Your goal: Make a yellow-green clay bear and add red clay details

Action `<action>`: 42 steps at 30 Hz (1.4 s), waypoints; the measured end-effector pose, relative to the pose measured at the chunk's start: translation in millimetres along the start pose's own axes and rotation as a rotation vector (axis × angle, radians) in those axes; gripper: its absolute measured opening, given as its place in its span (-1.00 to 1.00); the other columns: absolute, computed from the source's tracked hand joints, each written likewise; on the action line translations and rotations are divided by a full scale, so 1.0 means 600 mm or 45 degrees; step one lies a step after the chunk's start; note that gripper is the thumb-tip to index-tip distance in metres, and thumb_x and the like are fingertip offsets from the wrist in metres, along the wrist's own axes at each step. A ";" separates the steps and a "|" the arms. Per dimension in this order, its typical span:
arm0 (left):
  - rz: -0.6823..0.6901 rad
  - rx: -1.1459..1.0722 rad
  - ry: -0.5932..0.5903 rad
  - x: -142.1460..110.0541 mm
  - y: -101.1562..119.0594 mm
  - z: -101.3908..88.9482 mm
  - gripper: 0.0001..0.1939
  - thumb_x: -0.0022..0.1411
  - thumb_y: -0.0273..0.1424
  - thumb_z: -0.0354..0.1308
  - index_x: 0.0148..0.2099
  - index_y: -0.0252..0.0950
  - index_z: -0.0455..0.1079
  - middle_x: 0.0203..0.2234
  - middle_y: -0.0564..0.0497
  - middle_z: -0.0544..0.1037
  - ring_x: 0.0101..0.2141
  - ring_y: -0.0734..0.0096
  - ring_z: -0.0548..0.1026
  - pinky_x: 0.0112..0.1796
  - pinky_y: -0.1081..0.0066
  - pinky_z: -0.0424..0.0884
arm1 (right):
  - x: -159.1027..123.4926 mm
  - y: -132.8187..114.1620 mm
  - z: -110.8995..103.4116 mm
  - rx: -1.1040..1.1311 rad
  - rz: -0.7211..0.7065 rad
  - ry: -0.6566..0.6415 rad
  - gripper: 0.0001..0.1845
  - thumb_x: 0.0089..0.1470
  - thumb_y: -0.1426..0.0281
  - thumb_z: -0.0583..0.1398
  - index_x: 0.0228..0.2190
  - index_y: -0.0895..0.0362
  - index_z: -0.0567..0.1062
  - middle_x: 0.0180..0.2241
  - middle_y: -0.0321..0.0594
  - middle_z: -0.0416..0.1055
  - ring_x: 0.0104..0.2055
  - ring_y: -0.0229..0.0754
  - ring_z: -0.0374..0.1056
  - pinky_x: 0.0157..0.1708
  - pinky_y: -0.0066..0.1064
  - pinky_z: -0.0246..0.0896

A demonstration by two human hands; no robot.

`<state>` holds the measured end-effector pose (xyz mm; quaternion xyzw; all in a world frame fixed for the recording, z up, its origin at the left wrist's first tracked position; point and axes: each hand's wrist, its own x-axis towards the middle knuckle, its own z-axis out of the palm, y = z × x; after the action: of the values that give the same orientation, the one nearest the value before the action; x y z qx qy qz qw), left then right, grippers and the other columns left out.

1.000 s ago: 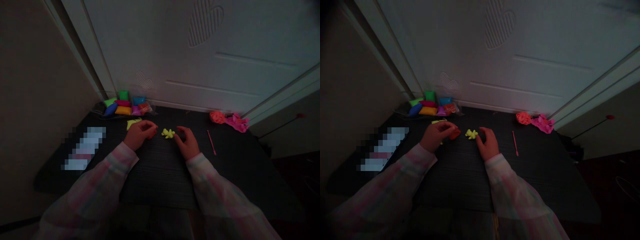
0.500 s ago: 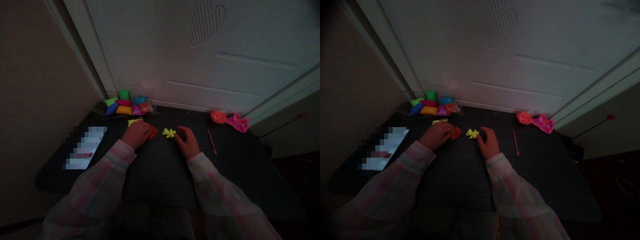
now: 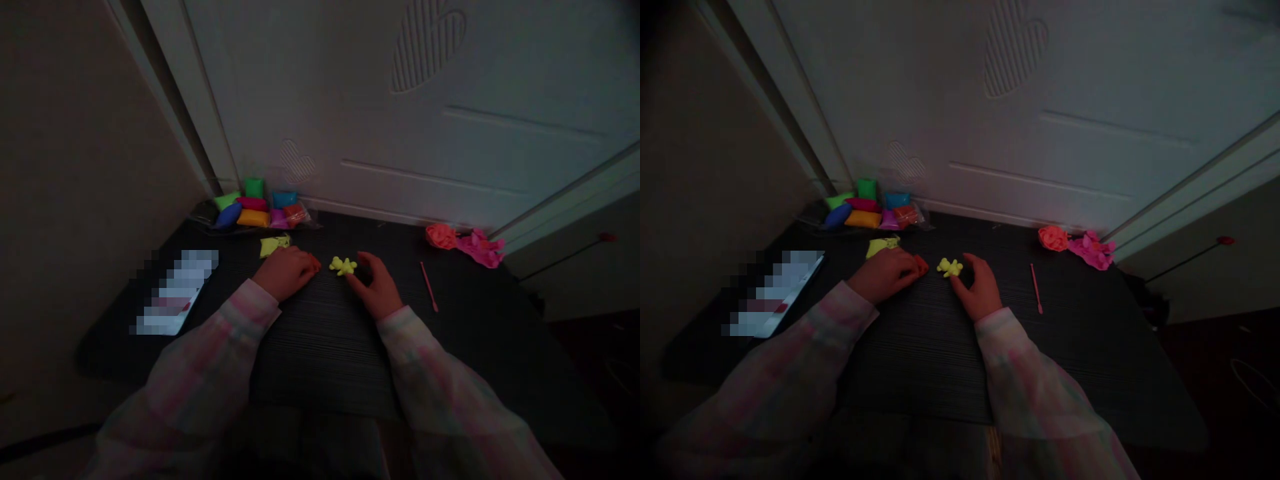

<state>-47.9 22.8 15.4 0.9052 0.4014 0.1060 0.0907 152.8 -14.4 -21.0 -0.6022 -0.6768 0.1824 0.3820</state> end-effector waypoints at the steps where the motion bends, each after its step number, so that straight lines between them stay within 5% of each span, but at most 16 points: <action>1: -0.005 -0.014 0.005 0.001 0.000 0.002 -0.78 0.11 -0.35 -0.06 -0.34 -0.28 0.40 -0.35 0.01 0.50 -0.33 0.35 0.37 -0.29 0.34 0.23 | 0.000 -0.001 0.001 -0.015 -0.001 -0.018 -0.45 -0.16 0.26 0.16 -0.10 0.19 0.22 -0.16 -0.02 0.28 -0.13 -0.09 0.23 -0.15 -0.17 0.14; 6: -0.071 -0.063 0.049 0.004 -0.003 0.011 -0.79 0.09 -0.30 -0.01 -0.36 -0.28 0.40 -0.35 0.01 0.50 -0.32 0.35 0.37 -0.28 0.34 0.22 | 0.003 -0.008 0.005 -0.102 0.035 -0.071 -0.31 -0.22 0.21 0.19 -0.04 0.17 0.16 -0.17 -0.05 0.33 -0.12 -0.04 0.24 -0.12 -0.09 0.08; 12: -0.143 -0.058 0.083 0.002 0.006 0.009 -0.61 0.11 -0.13 -0.12 -0.34 -0.32 0.38 -0.42 -0.06 0.49 -0.37 0.33 0.37 -0.33 0.34 0.23 | 0.009 -0.022 0.012 -0.131 0.122 -0.008 -0.42 -0.15 0.17 0.12 -0.08 0.16 0.20 -0.28 -0.11 0.39 -0.21 -0.04 0.28 -0.18 -0.08 0.10; 18: -0.181 -0.123 0.218 0.002 0.016 0.012 -0.68 0.12 -0.21 -0.09 -0.31 -0.34 0.36 -0.42 -0.06 0.46 -0.34 0.34 0.37 -0.27 0.30 0.25 | 0.011 -0.028 0.020 -0.086 0.190 0.095 -0.55 -0.15 0.28 0.11 -0.16 0.14 0.25 -0.37 -0.17 0.37 -0.32 -0.11 0.29 -0.25 -0.14 0.16; 22: -0.232 -0.426 0.430 0.002 0.026 0.014 -0.69 0.06 -0.25 0.03 -0.21 -0.37 0.32 -0.35 -0.07 0.44 -0.30 0.39 0.36 -0.24 0.35 0.28 | 0.004 -0.038 0.014 0.246 0.049 0.206 -0.56 -0.14 0.39 0.11 -0.14 0.14 0.21 -0.30 -0.18 0.30 -0.33 -0.22 0.29 -0.28 -0.29 0.24; 28: -0.292 -0.929 0.402 -0.003 0.052 0.001 -0.66 -0.07 -0.31 0.16 -0.19 -0.30 0.33 -0.35 0.01 0.44 -0.38 0.50 0.39 -0.34 0.45 0.34 | -0.016 -0.065 0.004 0.365 -0.190 0.271 -0.55 -0.11 0.46 0.11 -0.12 0.07 0.19 -0.22 -0.16 0.26 -0.17 -0.19 0.25 -0.16 -0.25 0.20; 42: -0.404 -1.123 0.449 -0.002 0.060 0.000 -0.75 -0.05 -0.35 0.14 -0.26 -0.29 0.39 -0.40 0.03 0.50 -0.43 0.53 0.40 -0.37 0.48 0.33 | -0.023 -0.068 0.010 0.551 -0.136 0.257 -0.54 -0.09 0.45 0.13 -0.11 0.03 0.15 -0.22 -0.19 0.29 -0.17 -0.22 0.28 -0.12 -0.24 0.23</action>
<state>-23.3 -1.6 24.2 0.6767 0.4603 0.4019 0.4107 120.4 -34.6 -0.3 -0.4848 -0.6111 0.2416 0.5772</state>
